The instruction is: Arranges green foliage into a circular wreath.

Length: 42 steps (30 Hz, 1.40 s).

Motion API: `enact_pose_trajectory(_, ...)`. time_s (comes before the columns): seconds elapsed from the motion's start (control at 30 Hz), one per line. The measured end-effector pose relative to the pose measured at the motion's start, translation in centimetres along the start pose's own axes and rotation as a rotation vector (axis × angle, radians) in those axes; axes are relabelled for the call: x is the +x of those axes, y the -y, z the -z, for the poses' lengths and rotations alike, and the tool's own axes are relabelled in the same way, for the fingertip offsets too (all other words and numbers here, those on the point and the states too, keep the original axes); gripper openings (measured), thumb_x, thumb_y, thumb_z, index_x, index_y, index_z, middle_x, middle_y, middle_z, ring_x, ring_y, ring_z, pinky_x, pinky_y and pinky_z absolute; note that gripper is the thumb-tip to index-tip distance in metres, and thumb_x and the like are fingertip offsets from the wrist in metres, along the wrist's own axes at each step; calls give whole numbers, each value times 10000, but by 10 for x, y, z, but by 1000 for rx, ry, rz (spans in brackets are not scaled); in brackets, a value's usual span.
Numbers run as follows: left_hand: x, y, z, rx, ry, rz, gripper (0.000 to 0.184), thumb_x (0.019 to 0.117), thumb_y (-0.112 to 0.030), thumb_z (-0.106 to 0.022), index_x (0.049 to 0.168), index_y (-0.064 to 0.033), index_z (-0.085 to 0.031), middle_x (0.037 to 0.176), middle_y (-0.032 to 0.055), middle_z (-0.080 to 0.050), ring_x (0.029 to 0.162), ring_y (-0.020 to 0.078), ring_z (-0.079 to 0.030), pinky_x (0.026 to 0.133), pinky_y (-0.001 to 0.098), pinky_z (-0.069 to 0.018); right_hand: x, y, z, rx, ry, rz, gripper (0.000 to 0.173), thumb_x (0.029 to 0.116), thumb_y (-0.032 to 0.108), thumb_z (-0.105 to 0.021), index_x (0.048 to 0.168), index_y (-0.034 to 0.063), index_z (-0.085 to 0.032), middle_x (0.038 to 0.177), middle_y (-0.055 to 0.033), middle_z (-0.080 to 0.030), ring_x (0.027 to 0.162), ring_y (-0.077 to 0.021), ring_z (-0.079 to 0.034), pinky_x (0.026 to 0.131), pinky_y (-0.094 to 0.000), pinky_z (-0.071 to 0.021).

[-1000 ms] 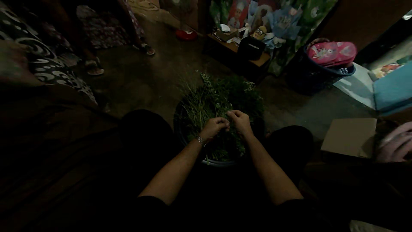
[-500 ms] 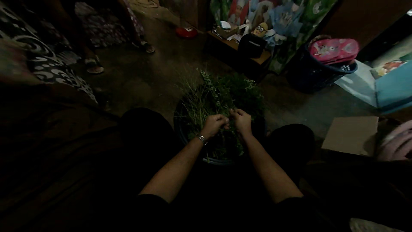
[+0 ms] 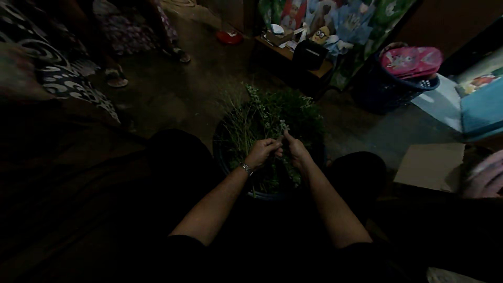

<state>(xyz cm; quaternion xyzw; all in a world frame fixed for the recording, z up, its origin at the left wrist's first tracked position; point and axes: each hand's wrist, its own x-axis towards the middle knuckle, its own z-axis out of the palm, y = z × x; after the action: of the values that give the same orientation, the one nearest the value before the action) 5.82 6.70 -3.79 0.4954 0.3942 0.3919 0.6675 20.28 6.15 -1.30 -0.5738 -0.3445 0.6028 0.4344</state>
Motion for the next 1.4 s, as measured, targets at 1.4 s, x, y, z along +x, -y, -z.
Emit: enact_pose_trajectory(1.4,-6,-12,-1,605,8,-127,227,1061,-138,-560,1067,44,-695,891,99,-707,779,91,-670,789,264,-561,3,-7,-1,-86,-299,239,272,1067,254,-568,1017,23,-702,737,-14,-590,580,-65,-502,554,-224,-435)
